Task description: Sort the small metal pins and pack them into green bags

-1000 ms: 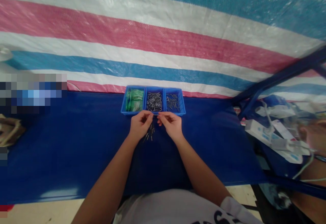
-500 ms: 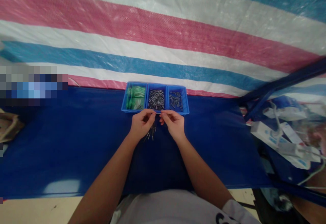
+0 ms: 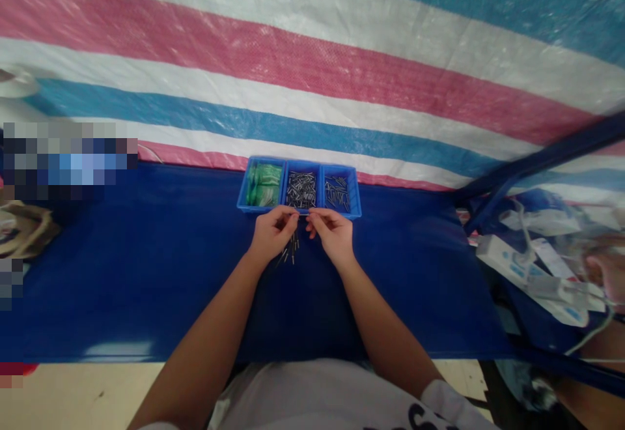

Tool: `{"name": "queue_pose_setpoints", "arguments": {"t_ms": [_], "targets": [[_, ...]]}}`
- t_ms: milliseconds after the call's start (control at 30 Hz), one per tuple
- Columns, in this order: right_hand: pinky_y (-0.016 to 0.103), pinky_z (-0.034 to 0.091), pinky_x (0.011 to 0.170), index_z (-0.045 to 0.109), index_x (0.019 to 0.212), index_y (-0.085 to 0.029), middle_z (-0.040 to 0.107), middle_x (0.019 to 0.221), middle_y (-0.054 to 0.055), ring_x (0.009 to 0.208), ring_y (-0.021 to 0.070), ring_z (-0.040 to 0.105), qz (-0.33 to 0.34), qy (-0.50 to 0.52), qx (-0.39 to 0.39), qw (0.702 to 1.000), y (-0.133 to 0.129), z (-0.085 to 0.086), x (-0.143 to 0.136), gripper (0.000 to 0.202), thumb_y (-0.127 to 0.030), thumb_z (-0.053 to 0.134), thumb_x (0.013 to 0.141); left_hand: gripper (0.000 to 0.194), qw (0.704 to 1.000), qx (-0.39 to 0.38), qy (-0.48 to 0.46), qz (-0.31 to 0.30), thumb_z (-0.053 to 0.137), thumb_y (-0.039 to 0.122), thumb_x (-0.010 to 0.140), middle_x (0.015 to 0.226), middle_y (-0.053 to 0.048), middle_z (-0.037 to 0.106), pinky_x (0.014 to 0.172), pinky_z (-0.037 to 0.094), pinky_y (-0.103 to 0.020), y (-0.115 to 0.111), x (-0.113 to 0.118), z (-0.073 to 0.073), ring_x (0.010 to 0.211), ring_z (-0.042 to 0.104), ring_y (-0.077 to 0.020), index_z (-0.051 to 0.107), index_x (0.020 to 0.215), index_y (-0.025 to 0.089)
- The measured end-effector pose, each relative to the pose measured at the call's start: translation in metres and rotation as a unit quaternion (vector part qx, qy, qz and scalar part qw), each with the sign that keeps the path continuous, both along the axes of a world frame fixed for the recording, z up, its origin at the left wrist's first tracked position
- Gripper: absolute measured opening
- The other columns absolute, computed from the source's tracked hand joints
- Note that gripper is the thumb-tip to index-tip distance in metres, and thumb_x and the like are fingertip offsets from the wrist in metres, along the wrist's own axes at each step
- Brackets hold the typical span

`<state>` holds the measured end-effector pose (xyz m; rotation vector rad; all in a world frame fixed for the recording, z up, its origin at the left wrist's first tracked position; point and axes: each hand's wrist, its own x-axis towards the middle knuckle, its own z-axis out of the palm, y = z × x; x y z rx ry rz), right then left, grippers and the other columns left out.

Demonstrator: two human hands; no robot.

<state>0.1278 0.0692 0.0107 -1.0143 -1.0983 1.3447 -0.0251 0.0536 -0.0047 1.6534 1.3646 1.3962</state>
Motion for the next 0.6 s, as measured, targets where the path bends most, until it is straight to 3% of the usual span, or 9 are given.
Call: {"name": "queue_pose_setpoints", "arguments": {"t_ms": [267,600], "targets": [[0.025,0.051,0.042,0.071,0.083,-0.02,0.07,0.067,0.001,0.049,0.0119,0.061,0.004,-0.01,-0.004,1.0,0.0024,0.0006,0.0017,0.018,-0.035,0.073,0.075,0.013,1.0,-0.016,0.0,-0.02,0.058,0.029,0.087,0.055,0.005,0.054,0.044,0.035,-0.017,0.0007,0.0017,0.0014,0.044,0.046,-0.0057,0.064,0.09,0.017],[0.025,0.054,0.049,0.072,0.085,-0.02,0.07,0.069,0.002,0.056,0.013,0.064,-0.002,-0.029,0.0,1.0,-0.0058,-0.0002,-0.003,0.018,-0.035,0.073,0.075,0.017,0.999,-0.034,0.033,0.019,0.05,0.03,0.092,0.055,0.005,0.052,0.046,0.034,-0.019,-0.002,0.0051,0.0065,0.045,0.046,-0.007,0.059,0.087,0.017]]}}
